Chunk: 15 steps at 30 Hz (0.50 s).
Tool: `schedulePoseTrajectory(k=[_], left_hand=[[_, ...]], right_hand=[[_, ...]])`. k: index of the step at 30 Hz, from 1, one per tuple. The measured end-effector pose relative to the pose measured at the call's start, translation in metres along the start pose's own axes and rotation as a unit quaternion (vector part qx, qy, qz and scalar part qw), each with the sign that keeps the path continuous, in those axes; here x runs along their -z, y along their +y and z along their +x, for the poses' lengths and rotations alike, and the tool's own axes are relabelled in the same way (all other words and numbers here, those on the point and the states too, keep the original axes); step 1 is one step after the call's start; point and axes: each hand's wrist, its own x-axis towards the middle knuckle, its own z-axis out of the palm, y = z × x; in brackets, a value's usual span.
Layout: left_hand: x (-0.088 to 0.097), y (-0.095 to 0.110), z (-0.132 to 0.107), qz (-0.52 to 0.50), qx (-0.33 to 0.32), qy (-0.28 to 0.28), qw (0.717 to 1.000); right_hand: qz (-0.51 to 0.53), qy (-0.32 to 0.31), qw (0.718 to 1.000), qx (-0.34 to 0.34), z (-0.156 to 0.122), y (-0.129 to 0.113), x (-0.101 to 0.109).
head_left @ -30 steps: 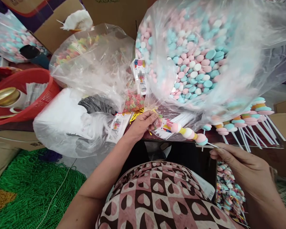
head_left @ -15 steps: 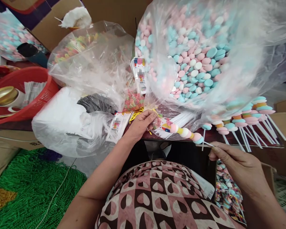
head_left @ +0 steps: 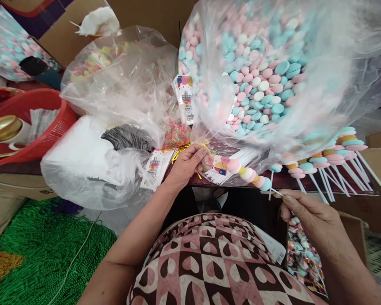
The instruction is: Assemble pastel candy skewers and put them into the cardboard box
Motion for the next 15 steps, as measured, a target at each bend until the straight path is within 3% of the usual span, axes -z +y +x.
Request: schedulePoseTrajectory(k=[3, 8, 15], left_hand=[[0.000, 0.000, 0.000, 0.000, -0.002, 0.016, 1.000], [0.000, -0.004, -0.001, 0.001, 0.003, -0.017, 1.000], [0.003, -0.003, 0.000, 0.013, -0.004, -0.008, 1.000]], right_hand=[[-0.006, -0.031, 1.000, 0.001, 0.005, 0.009, 0.004], [-0.036, -0.062, 0.997, 0.007, 0.008, 0.016, 0.007], [-0.039, -0.063, 0.997, -0.007, 0.009, 0.016, 0.006]])
